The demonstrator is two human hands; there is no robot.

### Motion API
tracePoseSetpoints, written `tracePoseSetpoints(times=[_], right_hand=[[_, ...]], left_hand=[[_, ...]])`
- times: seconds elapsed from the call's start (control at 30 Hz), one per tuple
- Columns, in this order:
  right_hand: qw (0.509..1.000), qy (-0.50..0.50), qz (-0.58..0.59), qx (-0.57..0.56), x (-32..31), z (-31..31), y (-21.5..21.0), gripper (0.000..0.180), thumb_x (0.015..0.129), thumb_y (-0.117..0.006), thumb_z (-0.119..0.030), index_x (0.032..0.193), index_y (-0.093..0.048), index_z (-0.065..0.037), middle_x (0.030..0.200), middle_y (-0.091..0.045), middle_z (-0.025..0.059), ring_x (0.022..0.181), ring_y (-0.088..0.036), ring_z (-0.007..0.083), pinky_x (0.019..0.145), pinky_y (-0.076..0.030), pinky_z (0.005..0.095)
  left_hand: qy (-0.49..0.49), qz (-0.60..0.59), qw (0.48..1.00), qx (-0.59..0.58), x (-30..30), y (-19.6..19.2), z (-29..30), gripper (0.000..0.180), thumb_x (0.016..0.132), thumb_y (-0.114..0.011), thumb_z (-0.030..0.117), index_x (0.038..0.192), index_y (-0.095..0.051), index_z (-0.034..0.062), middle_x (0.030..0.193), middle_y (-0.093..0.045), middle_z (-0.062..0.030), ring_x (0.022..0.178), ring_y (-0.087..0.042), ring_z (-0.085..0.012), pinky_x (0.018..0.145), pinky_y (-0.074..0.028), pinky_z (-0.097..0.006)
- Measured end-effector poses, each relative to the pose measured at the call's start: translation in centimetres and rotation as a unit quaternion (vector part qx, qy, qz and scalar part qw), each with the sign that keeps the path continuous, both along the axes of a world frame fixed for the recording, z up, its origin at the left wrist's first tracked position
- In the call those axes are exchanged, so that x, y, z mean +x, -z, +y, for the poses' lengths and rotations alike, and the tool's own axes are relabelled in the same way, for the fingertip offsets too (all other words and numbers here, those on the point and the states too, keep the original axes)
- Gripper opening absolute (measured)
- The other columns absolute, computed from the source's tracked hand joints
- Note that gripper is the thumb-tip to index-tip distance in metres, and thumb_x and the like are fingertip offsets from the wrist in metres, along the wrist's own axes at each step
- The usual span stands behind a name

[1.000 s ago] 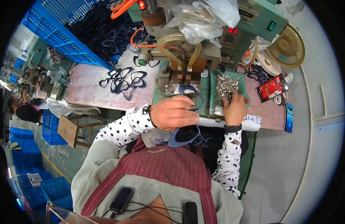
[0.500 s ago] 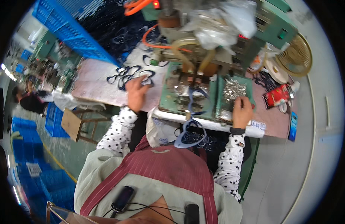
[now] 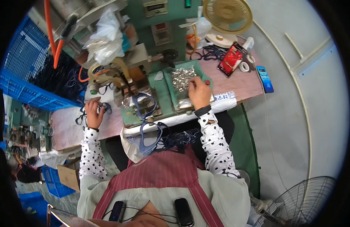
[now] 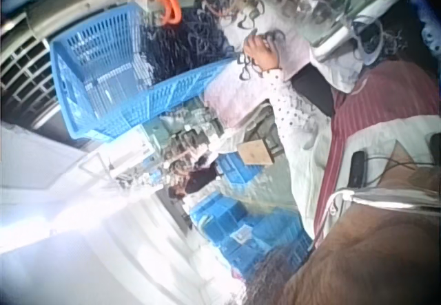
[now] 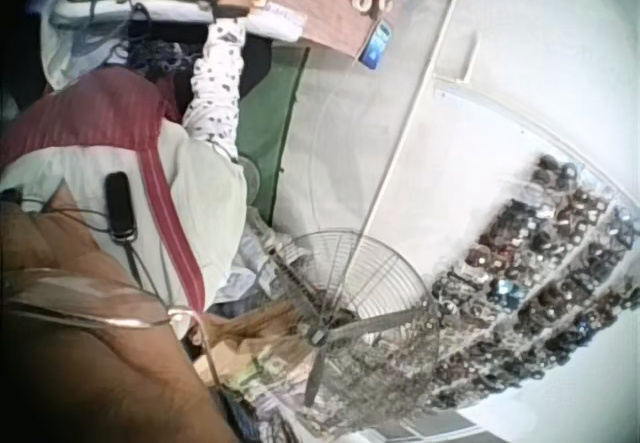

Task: The person repeatedly picks up dark blue fabric loops and small metal fasteners, places them into a press machine, and secures the fasteners onto the loops. The finished pieces are set aside on the work surface.

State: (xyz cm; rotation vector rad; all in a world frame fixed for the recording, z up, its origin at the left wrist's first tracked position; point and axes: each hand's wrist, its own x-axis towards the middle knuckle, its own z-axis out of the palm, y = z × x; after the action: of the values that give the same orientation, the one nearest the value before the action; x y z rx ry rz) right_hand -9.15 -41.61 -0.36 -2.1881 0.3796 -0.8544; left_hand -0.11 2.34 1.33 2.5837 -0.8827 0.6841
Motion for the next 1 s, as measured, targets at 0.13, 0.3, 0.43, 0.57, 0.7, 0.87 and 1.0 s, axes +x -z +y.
tracePoseSetpoints(times=[0.13,0.3,0.43,0.57,0.7,0.87,1.0], right_hand=[[0.999,-0.020,0.009,-0.047,0.1,0.6,-0.9,0.010,0.088,-0.059,-0.009,0.098,-0.059,-0.008,0.081,-0.067,0.0167,0.075,-0.066,0.0372,0.065,-0.050,0.0440],[0.993,-0.082,-0.036,0.073,0.4,4.4,-5.5,0.007,0.087,-0.063,-0.007,0.094,-0.063,-0.005,0.083,-0.068,0.0130,0.073,-0.064,0.0328,0.065,-0.049,0.0392],[0.969,-0.199,-0.048,0.140,-1.1,7.2,-9.9,0.009,0.083,-0.068,-0.001,0.093,-0.068,0.000,0.087,-0.066,0.0022,0.071,-0.054,0.0081,0.065,-0.043,0.0231],[0.950,-0.252,0.036,0.181,-1.6,9.1,-12.0,0.015,0.080,-0.069,0.000,0.095,-0.071,0.000,0.084,-0.065,-0.0022,0.068,-0.052,0.0054,0.063,-0.042,0.0191],[0.927,-0.268,0.020,0.264,-0.2,10.4,-11.5,0.029,0.078,-0.072,0.000,0.105,-0.061,0.003,0.085,-0.067,0.0035,0.071,-0.057,0.0059,0.061,-0.044,0.0200],[0.912,-0.266,0.009,0.312,0.3,11.4,-12.0,0.050,0.072,-0.076,-0.002,0.114,-0.050,0.001,0.082,-0.070,0.0102,0.070,-0.063,0.0096,0.062,-0.049,0.0247],[0.926,-0.245,0.007,0.288,0.2,11.8,-11.8,0.050,0.073,-0.076,-0.004,0.116,-0.050,0.001,0.081,-0.070,0.0087,0.065,-0.056,0.0078,0.060,-0.047,0.0230]], left_hand=[[-0.113,0.081,0.971,-0.193,-2.0,-0.2,-2.4,0.011,0.089,-0.064,0.009,0.095,-0.058,0.0018,0.090,-0.065,-0.0137,0.084,-0.061,-0.0324,0.073,-0.045,-0.040],[0.007,-0.056,0.973,-0.225,-5.0,-3.6,-7.3,0.015,0.082,-0.063,0.000,0.096,-0.060,0.0024,0.089,-0.065,-0.0134,0.078,-0.060,-0.0329,0.071,-0.046,-0.040],[0.118,-0.104,0.964,-0.212,-6.2,-6.7,-9.7,0.025,0.073,-0.063,-0.004,0.095,-0.060,0.0060,0.091,-0.068,-0.0079,0.079,-0.062,-0.0273,0.078,-0.044,-0.039],[0.146,-0.116,0.959,-0.212,-7.3,-7.6,-10.9,0.033,0.071,-0.064,-0.004,0.101,-0.059,0.0072,0.094,-0.069,-0.0053,0.080,-0.064,-0.0238,0.080,-0.045,-0.040],[0.167,-0.126,0.957,-0.200,-8.3,-8.1,-11.4,0.041,0.068,-0.066,-0.004,0.107,-0.060,0.0089,0.098,-0.069,-0.0041,0.082,-0.064,-0.0218,0.084,-0.043,-0.041],[0.214,-0.120,0.955,-0.169,-9.1,-8.9,-12.1,0.043,0.071,-0.066,-0.001,0.113,-0.062,0.0079,0.106,-0.069,-0.0063,0.089,-0.066,-0.0229,0.089,-0.045,-0.043],[0.306,-0.132,0.928,-0.167,-9.4,-8.9,-14.1,0.034,0.079,-0.067,0.005,0.112,-0.064,0.0032,0.110,-0.069,-0.0115,0.100,-0.067,-0.0261,0.093,-0.050,-0.041]])
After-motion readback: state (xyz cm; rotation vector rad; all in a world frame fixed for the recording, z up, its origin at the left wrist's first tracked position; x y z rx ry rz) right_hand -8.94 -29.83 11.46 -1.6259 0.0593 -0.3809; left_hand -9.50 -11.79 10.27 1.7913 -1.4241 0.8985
